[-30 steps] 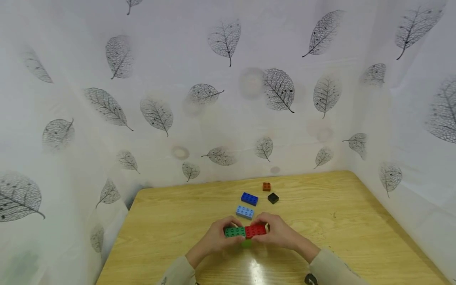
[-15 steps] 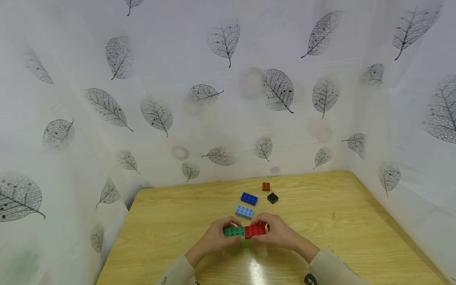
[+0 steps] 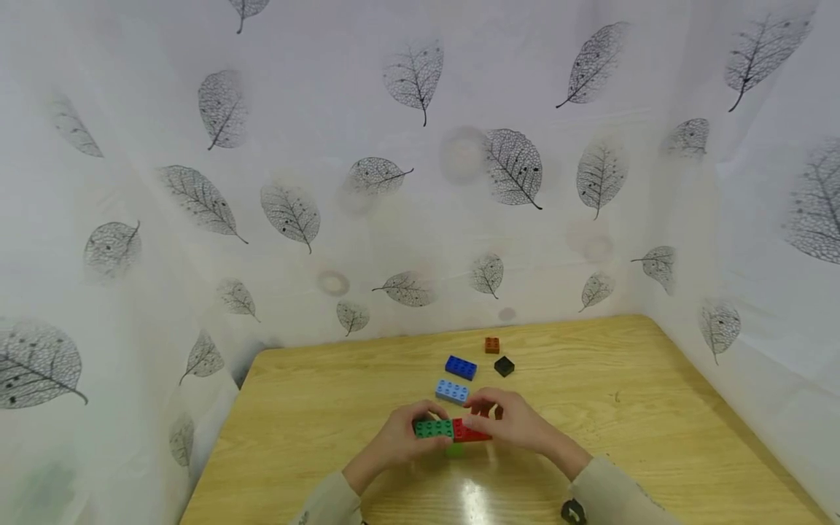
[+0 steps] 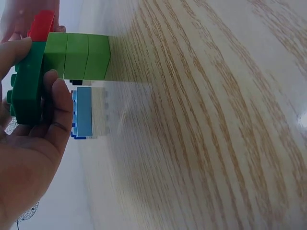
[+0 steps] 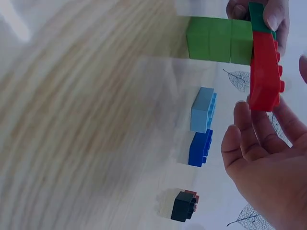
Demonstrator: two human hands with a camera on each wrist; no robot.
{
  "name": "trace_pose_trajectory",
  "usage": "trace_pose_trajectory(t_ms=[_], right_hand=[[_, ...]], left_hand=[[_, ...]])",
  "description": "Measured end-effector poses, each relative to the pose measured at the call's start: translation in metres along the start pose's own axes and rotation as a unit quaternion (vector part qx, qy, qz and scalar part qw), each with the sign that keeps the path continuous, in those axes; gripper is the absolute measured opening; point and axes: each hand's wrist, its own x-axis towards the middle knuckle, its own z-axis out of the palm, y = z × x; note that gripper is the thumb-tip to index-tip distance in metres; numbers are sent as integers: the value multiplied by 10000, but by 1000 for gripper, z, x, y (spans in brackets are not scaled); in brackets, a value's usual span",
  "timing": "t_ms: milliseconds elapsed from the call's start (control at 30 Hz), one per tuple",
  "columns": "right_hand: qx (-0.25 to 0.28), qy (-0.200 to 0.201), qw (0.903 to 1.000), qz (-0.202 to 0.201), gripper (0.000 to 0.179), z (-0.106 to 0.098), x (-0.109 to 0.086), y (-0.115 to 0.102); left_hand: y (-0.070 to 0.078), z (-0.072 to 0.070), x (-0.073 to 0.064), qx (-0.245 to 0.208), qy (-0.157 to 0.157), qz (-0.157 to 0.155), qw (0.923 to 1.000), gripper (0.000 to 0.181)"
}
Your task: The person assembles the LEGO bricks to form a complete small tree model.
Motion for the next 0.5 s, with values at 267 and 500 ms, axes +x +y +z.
trace_pose_trajectory(t_ms=[267, 500], right_hand=[[36, 727, 9969, 290, 36, -9, 18, 20], [177, 840, 9931, 799, 42, -6, 29, 40]], left_hand=[[1, 0, 0, 16, 6, -23, 10000, 29], [2, 1, 0, -40, -30, -61, 10000, 28]])
